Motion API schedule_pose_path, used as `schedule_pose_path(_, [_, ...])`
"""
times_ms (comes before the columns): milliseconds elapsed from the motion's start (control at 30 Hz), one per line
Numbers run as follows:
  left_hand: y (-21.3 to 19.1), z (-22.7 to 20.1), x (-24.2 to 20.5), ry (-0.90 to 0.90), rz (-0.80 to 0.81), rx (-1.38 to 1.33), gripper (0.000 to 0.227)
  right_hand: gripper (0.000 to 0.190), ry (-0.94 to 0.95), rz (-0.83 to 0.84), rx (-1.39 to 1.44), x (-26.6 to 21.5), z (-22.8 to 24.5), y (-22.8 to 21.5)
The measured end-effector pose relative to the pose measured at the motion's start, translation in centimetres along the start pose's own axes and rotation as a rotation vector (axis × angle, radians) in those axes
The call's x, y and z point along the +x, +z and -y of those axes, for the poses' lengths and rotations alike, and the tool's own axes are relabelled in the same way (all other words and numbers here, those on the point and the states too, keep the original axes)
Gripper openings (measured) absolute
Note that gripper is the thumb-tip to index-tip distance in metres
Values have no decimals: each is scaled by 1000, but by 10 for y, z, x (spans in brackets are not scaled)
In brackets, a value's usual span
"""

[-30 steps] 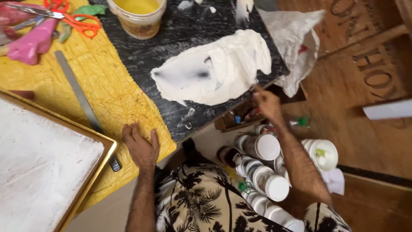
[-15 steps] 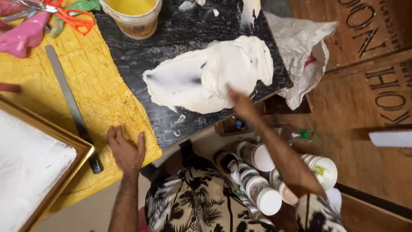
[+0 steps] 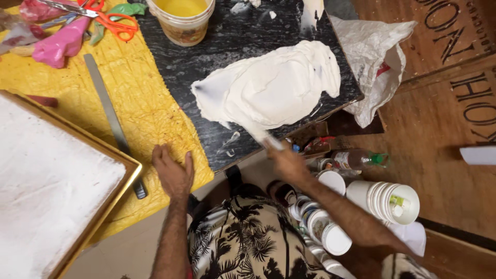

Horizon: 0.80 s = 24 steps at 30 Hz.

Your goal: The person uses a putty knife to scoop a white compound from a black board and spread it onto a rectangular wooden frame. The person repeatedly scoops and spreads the compound to cover the surface of the frame.

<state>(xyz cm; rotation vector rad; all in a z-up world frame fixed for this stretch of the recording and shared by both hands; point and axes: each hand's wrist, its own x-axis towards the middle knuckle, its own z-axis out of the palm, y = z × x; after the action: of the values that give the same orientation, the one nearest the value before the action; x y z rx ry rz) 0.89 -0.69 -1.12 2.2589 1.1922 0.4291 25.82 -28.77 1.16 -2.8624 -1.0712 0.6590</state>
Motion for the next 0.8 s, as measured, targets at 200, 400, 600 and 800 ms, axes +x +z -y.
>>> schedule_pose_path(200, [-5, -3, -3, 49, -26, -28, 76, 49, 45, -125, 380, 57, 2, -48])
schedule_pose_path(400, [-7, 5, -3, 21, -30, -102, 72, 57, 93, 107, -244, 50, 64, -80])
schedule_pose_path(600, [-2, 6, -4, 42, -53, -96, 73, 52, -124, -16, 323, 0, -61, -88])
schedule_pose_path(800, [4, 2, -5, 105, -61, -16, 73, 55, 169, -443, 194, 16, -182, -62])
